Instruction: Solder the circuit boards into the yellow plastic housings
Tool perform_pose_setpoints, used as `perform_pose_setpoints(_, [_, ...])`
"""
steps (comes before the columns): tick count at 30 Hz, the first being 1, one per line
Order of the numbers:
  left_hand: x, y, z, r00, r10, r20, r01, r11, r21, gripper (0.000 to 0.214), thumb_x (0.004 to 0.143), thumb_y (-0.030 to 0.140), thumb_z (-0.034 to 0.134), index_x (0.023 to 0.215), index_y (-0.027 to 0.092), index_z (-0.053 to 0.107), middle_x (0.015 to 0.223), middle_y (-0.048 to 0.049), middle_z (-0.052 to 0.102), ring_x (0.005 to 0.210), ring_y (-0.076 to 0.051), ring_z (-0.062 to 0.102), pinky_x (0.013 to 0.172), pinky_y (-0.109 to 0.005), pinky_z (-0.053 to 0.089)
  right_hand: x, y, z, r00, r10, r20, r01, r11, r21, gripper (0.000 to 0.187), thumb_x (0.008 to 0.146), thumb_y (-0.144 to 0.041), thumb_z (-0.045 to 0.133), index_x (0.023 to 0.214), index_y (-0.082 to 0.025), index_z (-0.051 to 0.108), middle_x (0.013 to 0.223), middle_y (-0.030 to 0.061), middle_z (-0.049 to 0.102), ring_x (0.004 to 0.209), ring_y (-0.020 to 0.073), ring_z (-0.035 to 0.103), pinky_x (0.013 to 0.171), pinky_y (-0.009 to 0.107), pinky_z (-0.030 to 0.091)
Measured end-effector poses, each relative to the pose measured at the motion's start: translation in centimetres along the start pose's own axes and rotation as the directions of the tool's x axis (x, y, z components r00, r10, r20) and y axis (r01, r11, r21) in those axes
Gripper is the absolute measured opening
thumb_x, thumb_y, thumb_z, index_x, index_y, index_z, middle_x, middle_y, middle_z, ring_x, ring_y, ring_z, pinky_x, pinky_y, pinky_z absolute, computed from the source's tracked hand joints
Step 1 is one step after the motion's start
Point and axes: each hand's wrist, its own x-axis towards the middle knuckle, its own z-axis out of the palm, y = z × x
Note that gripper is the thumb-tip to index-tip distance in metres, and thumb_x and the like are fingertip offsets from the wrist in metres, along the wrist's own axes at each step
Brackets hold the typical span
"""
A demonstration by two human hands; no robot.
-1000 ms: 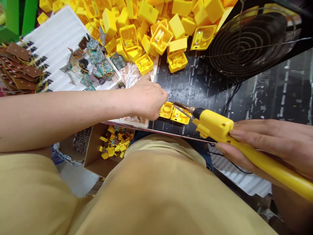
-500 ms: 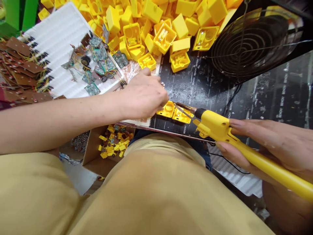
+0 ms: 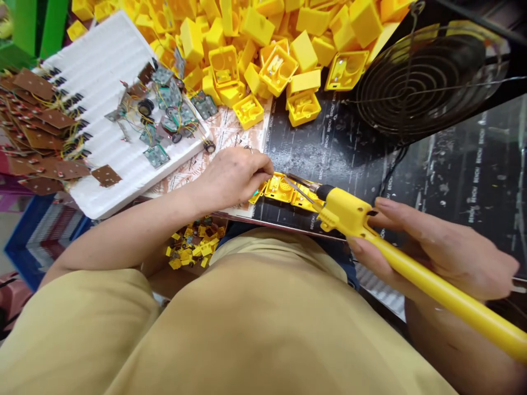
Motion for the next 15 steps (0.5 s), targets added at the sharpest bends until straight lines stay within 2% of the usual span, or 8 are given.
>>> perform_pose_setpoints(3, [0.2,0.1,0.7,1.000,0.027,-0.011,-0.026,0.996,0.080,0.026,0.097,0.022,0.052,0.098,0.017,0.078,0.091,-0.0083,0.079,0.087,-0.024,0.073,0.084,-0.035,0.054,0.0,-0.4,-0.1,1.000,-0.023,-0.008,0.023,0.998,0.052,0.031,0.099,-0.035,0.067,0.128,-0.027,0.065,0.099,0.0033,0.080,0.080,0.0180,0.078,0.072,0.027,0.067])
perform_pose_setpoints(5, [0.3,0.1,1.2,0.998,0.056,-0.006,-0.055,0.993,0.105,0.027,0.098,0.023,0.051,0.097,0.016,0.077,0.090,-0.0092,0.078,0.087,-0.025,0.073,0.083,-0.037,0.054,0.2,-0.8,-0.3,1.000,-0.022,0.001,0.022,0.993,0.119,0.024,0.097,-0.031,0.070,0.121,-0.026,0.066,0.095,0.0035,0.079,0.081,0.0180,0.078,0.075,0.028,0.068])
perform_pose_setpoints(7, [0.3,0.0,1.5,0.997,0.076,-0.014,-0.074,0.990,0.117,0.027,0.099,0.023,0.051,0.096,0.016,0.076,0.089,-0.0093,0.078,0.087,-0.025,0.072,0.083,-0.037,0.054,0.4,-1.2,-0.4,0.997,-0.072,0.003,0.071,0.985,0.158,0.021,0.094,-0.023,0.073,0.113,-0.025,0.065,0.091,0.0020,0.078,0.083,0.0166,0.078,0.078,0.027,0.068])
perform_pose_setpoints(9, [0.2,-0.2,1.6,0.996,0.091,-0.021,-0.088,0.989,0.122,0.027,0.100,0.022,0.050,0.096,0.016,0.076,0.089,-0.0091,0.077,0.086,-0.024,0.071,0.082,-0.037,0.054,0.7,-1.5,-0.5,0.993,-0.107,0.044,0.099,0.983,0.152,0.015,0.095,-0.019,0.072,0.106,-0.025,0.065,0.087,0.0009,0.077,0.083,0.0153,0.077,0.080,0.026,0.068])
perform_pose_setpoints(12, [0.2,-0.3,1.6,0.994,0.109,-0.023,-0.105,0.988,0.114,0.027,0.100,0.022,0.050,0.097,0.015,0.076,0.089,-0.0091,0.076,0.087,-0.025,0.071,0.082,-0.037,0.054,1.2,-1.9,-0.4,0.988,-0.083,0.133,0.069,0.992,0.108,0.003,0.098,-0.021,0.068,0.100,-0.023,0.065,0.087,0.0018,0.076,0.085,0.0147,0.076,0.087,0.027,0.067])
perform_pose_setpoints(15, [0.2,-0.3,1.7,0.991,0.132,-0.027,-0.128,0.985,0.116,0.029,0.101,0.021,0.048,0.100,0.015,0.076,0.089,-0.0092,0.076,0.089,-0.025,0.071,0.082,-0.037,0.054,2.1,-2.4,-0.4,0.977,-0.201,0.070,0.192,0.974,0.116,0.014,0.092,-0.014,0.075,0.099,-0.019,0.064,0.086,0.0011,0.075,0.083,0.0127,0.075,0.088,0.024,0.065])
